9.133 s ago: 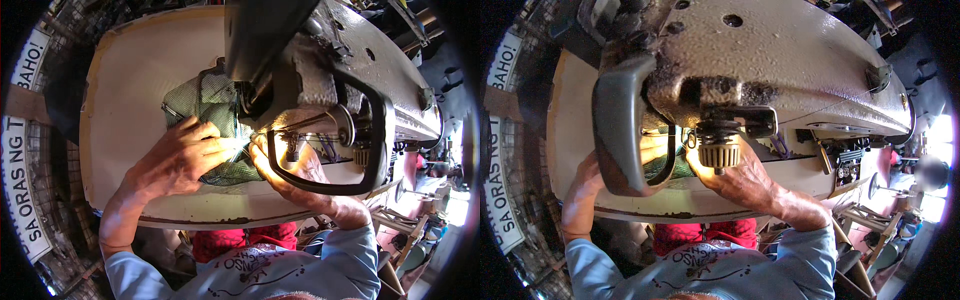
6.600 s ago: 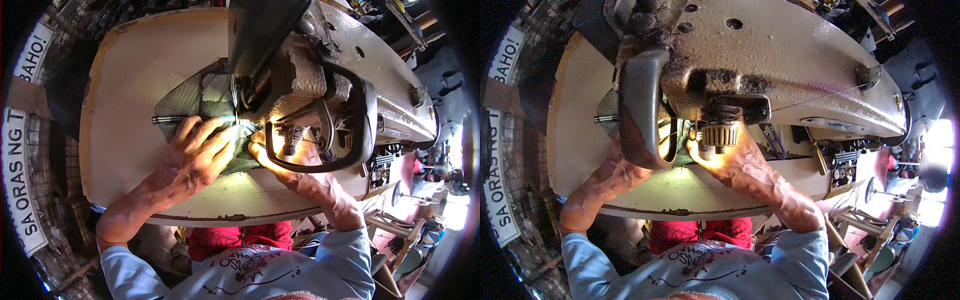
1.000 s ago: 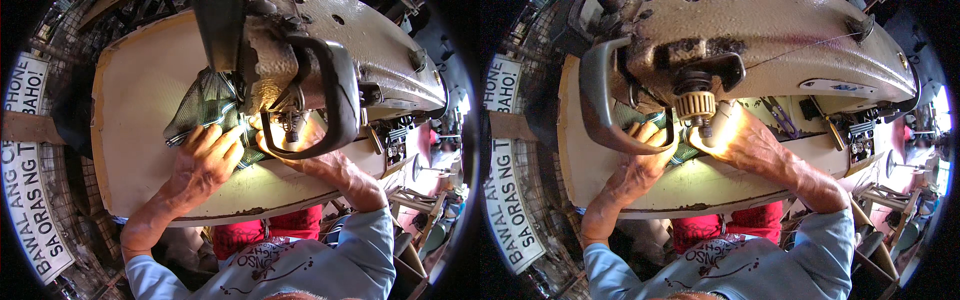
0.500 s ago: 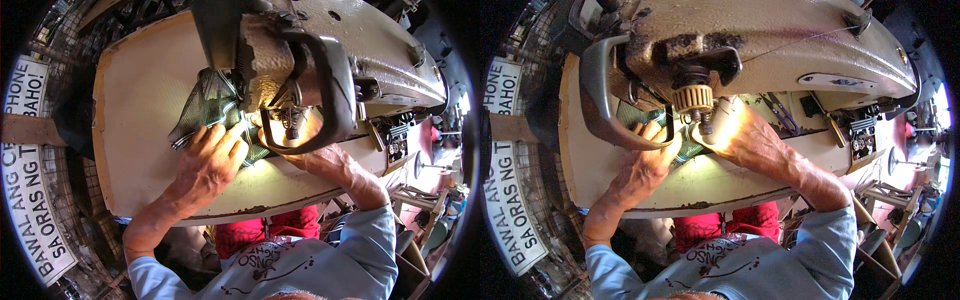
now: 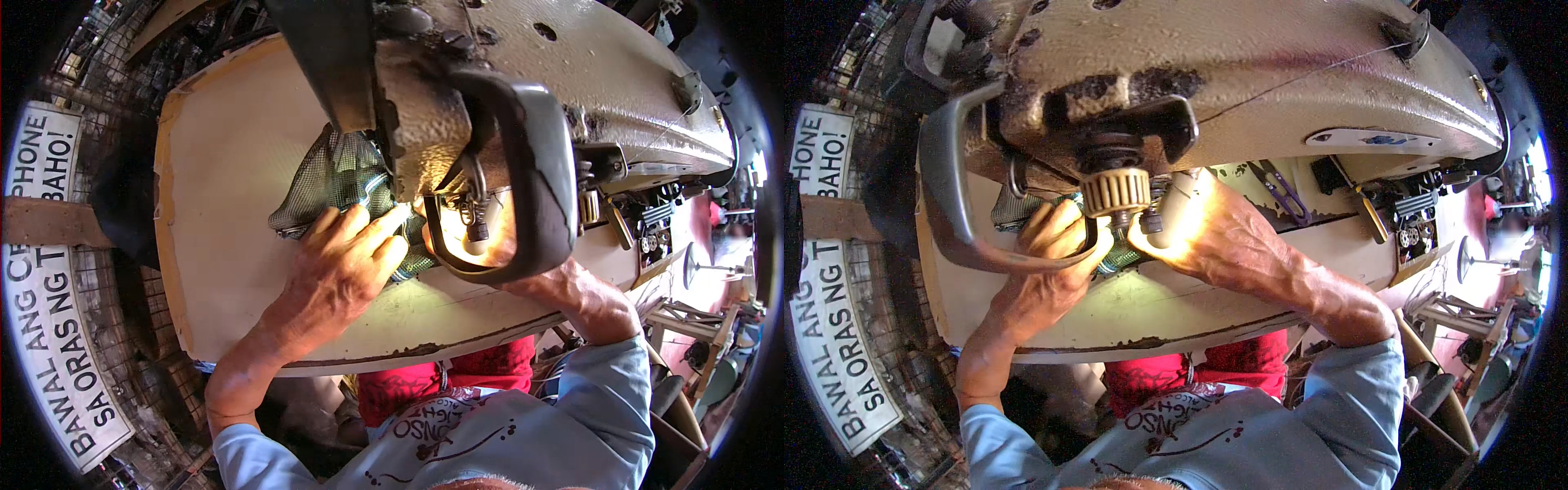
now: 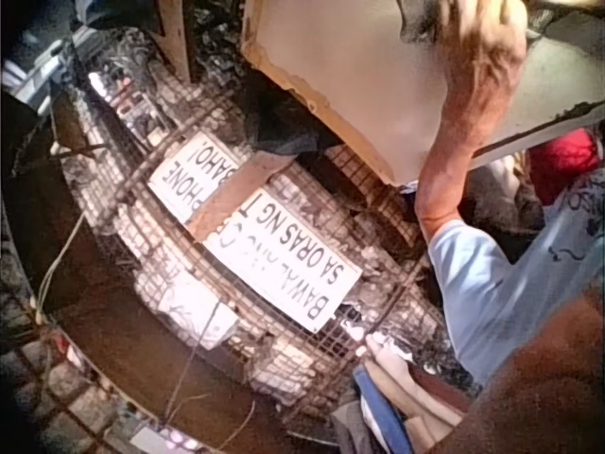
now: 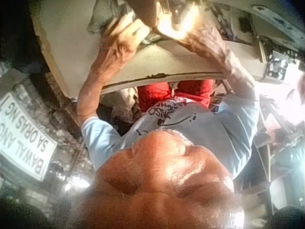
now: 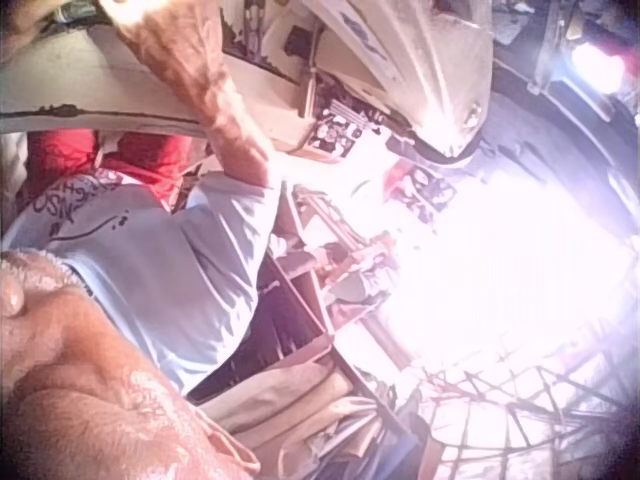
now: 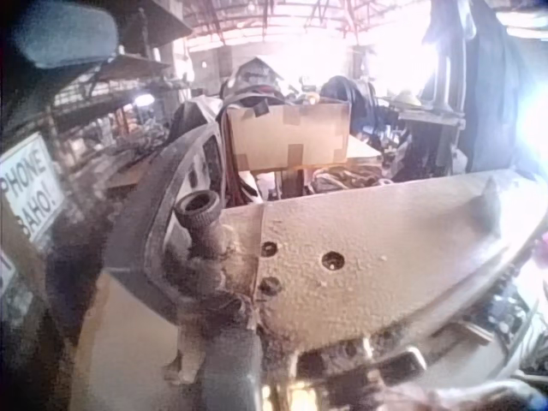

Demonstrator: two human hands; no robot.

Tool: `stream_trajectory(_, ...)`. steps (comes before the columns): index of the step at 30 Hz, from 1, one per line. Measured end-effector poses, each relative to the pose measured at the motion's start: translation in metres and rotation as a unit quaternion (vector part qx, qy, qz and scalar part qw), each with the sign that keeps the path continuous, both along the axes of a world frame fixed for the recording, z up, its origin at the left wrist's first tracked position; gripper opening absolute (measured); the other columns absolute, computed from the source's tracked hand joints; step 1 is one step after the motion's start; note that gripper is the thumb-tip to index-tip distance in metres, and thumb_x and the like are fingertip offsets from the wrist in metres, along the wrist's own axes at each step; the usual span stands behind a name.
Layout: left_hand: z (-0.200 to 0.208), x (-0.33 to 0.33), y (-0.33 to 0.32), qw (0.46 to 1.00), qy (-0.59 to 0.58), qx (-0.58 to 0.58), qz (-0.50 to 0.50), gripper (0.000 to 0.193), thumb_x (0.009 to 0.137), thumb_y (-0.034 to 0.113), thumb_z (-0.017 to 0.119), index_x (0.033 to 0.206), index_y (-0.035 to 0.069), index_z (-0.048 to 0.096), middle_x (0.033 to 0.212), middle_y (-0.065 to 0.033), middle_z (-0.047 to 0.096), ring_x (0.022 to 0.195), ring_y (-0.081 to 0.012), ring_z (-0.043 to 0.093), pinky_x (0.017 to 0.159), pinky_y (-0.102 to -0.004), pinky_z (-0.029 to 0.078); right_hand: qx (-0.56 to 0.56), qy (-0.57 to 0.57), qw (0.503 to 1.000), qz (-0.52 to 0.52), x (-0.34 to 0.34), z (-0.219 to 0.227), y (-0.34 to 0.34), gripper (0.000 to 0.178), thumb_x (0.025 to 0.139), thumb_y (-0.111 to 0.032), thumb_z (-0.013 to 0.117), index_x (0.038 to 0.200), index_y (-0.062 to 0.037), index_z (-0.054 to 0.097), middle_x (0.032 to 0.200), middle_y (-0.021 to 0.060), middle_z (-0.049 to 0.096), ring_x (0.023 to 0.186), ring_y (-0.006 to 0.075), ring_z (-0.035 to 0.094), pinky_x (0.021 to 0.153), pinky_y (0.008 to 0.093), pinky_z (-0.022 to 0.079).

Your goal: Sewing the mesh panels and reinforcing strips of a cap using an industrial sewing machine.

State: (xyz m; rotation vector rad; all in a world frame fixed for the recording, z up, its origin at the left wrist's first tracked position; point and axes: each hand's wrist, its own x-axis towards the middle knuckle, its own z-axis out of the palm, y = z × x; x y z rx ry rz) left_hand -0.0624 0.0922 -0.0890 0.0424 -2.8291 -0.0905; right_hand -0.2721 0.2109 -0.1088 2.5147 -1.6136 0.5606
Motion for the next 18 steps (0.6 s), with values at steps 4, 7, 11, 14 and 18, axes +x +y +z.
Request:
stream_trajectory(4,0.004,0.0,0.001,0.999,-0.037,-0.004,0.004,0.019,0.08,0.013,0.065,0.096,0.004,0.064,0.125,-0.0119,0.065,0.098,-0.0238,0.059,0.082,-0.0384,0.048,-0.064,-0.003,0.998,-0.025,0.002,0.002,0.006,0.027,0.076,-0.016,0.065,0.103,-0.0126,0.06,0.073,0.0026,0.056,0.07,0.0238,0.061,0.062,0.0394,0.05)
stream_trajectory(7,0.007,0.002,0.002,0.999,-0.027,-0.028,0.002,0.019,0.08,0.014,0.065,0.096,0.004,0.063,0.125,-0.0113,0.064,0.098,-0.0232,0.059,0.083,-0.0385,0.048,-0.01,-0.027,0.999,-0.025,0.003,-0.001,0.009,0.028,0.077,-0.016,0.064,0.105,-0.0135,0.06,0.074,0.0021,0.056,0.072,0.0241,0.061,0.064,0.0392,0.049)
stream_trajectory(11,0.006,0.002,0.003,0.999,-0.025,-0.037,0.01,0.017,0.079,0.014,0.065,0.093,0.005,0.063,0.125,-0.0108,0.064,0.096,-0.0222,0.058,0.084,-0.0379,0.049,-0.02,-0.004,0.999,-0.025,0.004,-0.011,0.01,0.029,0.079,-0.017,0.065,0.107,-0.0139,0.061,0.079,0.0029,0.058,0.077,0.0248,0.06,0.069,0.0391,0.05)
stream_trajectory(14,0.004,0.001,0.004,0.998,-0.032,-0.046,0.011,0.016,0.077,0.015,0.065,0.09,0.006,0.062,0.125,-0.0106,0.064,0.096,-0.0216,0.058,0.085,-0.0373,0.049,-0.039,-0.016,0.999,-0.02,0.005,-0.018,0.005,0.027,0.08,-0.017,0.065,0.107,-0.0139,0.063,0.08,0.0033,0.06,0.077,0.0251,0.06,0.07,0.0399,0.05)
stream_trajectory(18,0.003,0.002,0.002,0.998,-0.028,-0.054,0.01,0.016,0.075,0.015,0.066,0.088,0.006,0.062,0.124,-0.0101,0.064,0.094,-0.0212,0.057,0.084,-0.0365,0.049,-0.017,0.01,1.0,-0.023,0.004,-0.013,0.006,0.022,0.081,-0.016,0.065,0.103,-0.0132,0.064,0.078,0.0037,0.06,0.073,0.0256,0.06,0.068,0.0405,0.05)
